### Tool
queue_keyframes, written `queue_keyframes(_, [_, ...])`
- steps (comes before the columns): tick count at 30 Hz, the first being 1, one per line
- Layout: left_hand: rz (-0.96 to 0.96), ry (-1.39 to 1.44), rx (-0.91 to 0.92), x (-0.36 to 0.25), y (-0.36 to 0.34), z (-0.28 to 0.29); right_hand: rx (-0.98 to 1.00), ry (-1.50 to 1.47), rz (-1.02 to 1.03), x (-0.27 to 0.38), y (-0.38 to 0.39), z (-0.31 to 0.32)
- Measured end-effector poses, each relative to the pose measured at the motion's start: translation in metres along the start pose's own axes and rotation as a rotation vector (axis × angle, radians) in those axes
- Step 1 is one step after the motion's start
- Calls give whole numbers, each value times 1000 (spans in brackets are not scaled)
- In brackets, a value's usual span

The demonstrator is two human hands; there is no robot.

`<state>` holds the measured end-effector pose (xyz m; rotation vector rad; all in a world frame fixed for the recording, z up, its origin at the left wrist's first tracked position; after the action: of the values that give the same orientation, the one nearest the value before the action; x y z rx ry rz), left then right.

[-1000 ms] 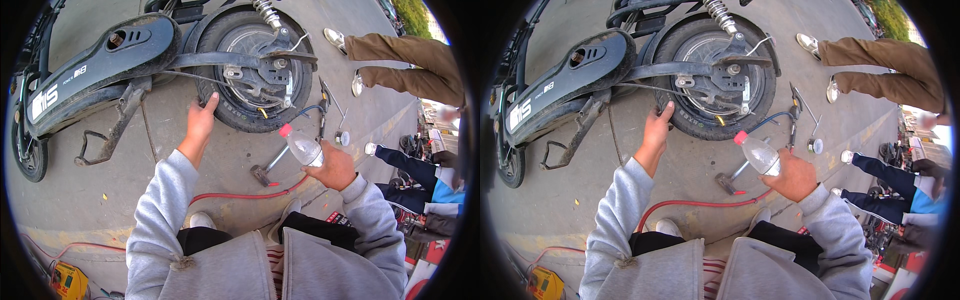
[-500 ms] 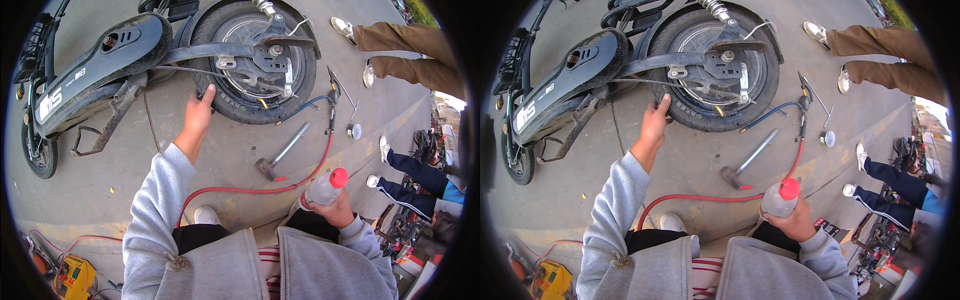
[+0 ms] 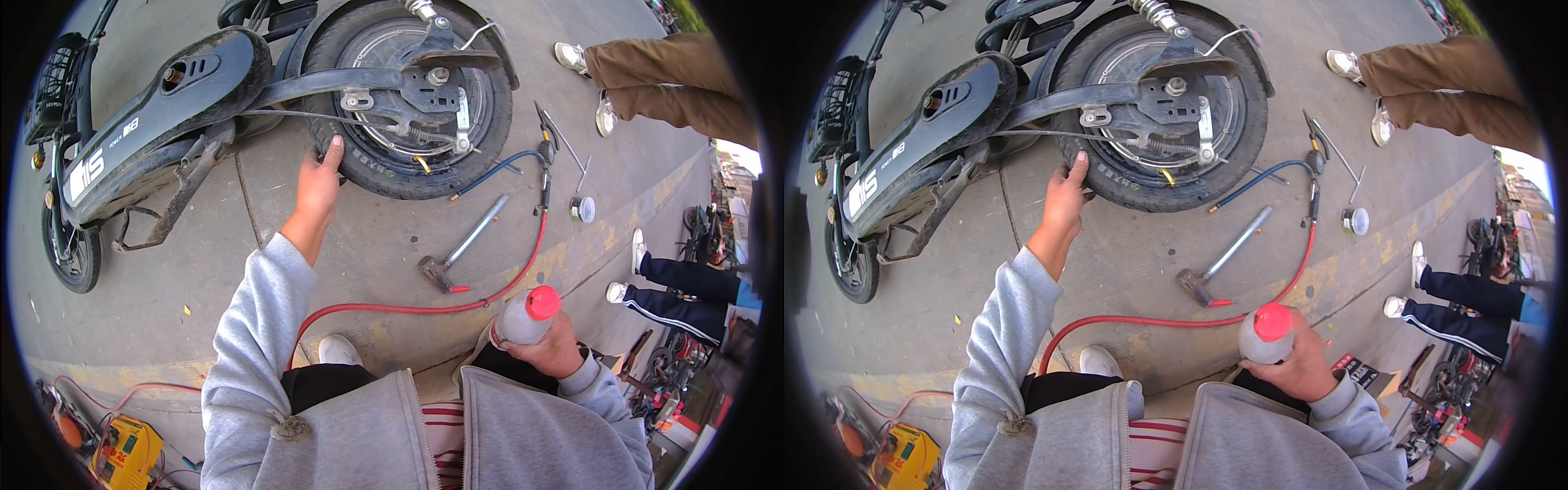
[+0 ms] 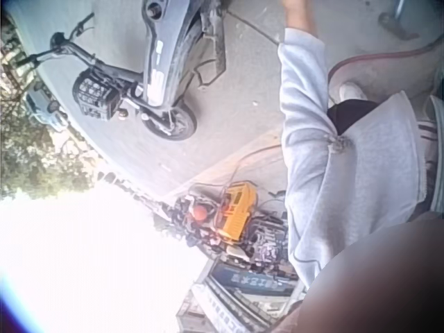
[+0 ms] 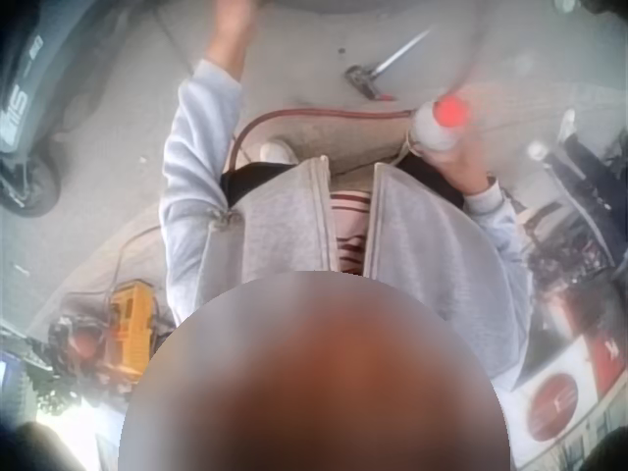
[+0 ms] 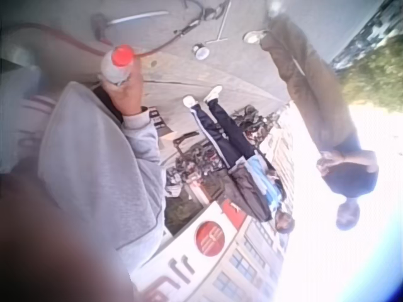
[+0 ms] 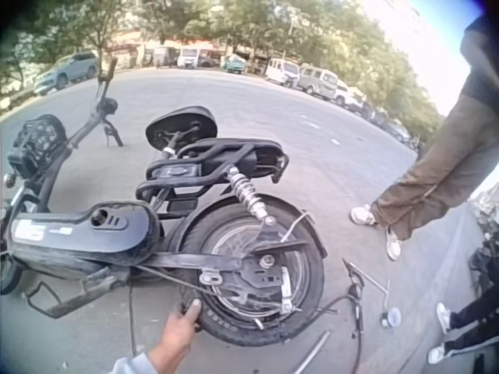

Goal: The person works on the rear wheel of an electric scooter, using pliers and a screwdriver to adjust components near the brake and tire. They briefly walk away to retrieve a plastic bottle, then return to continue adjusting the wheel area.

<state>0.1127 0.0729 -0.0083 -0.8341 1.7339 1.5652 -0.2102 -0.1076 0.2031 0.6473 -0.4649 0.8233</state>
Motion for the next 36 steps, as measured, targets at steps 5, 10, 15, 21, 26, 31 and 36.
queue_keyframes(5, [-5, -23, 2, 0, 0, 0, 24, 12, 0, 2, -1, 1])
queue_keyframes(10, [-9, -29, -8, -1, 2, 0, 36, 39, 26, 5, -3, 1])
queue_keyframes(15, [-15, -33, 12, -2, 2, 1, 36, 58, 53, 9, -4, 0])
queue_keyframes(21, [-25, 31, -18, -1, 3, 0, 23, 59, 77, 13, -3, -3])
queue_keyframes(26, [-17, 44, -15, 0, 2, 0, 41, 71, 63, 12, -4, -4])
queue_keyframes(31, [-15, -6, 12, 0, 1, 0, 45, 93, 97, 11, -5, -5])
queue_keyframes(36, [-29, 14, 7, 1, 0, 0, 51, 92, 99, 11, -5, -6])
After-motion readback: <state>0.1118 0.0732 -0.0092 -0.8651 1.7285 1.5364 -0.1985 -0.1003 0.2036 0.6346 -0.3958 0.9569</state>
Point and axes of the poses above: each hand's wrist, its own y-axis away from the middle knuckle, its own z-axis out of the back of the hand, x = y × z, the point moved 1 cm from there along -y, towards the middle knuckle, and after that the axes turned 13 degrees about -x, right-handed, at the moved point
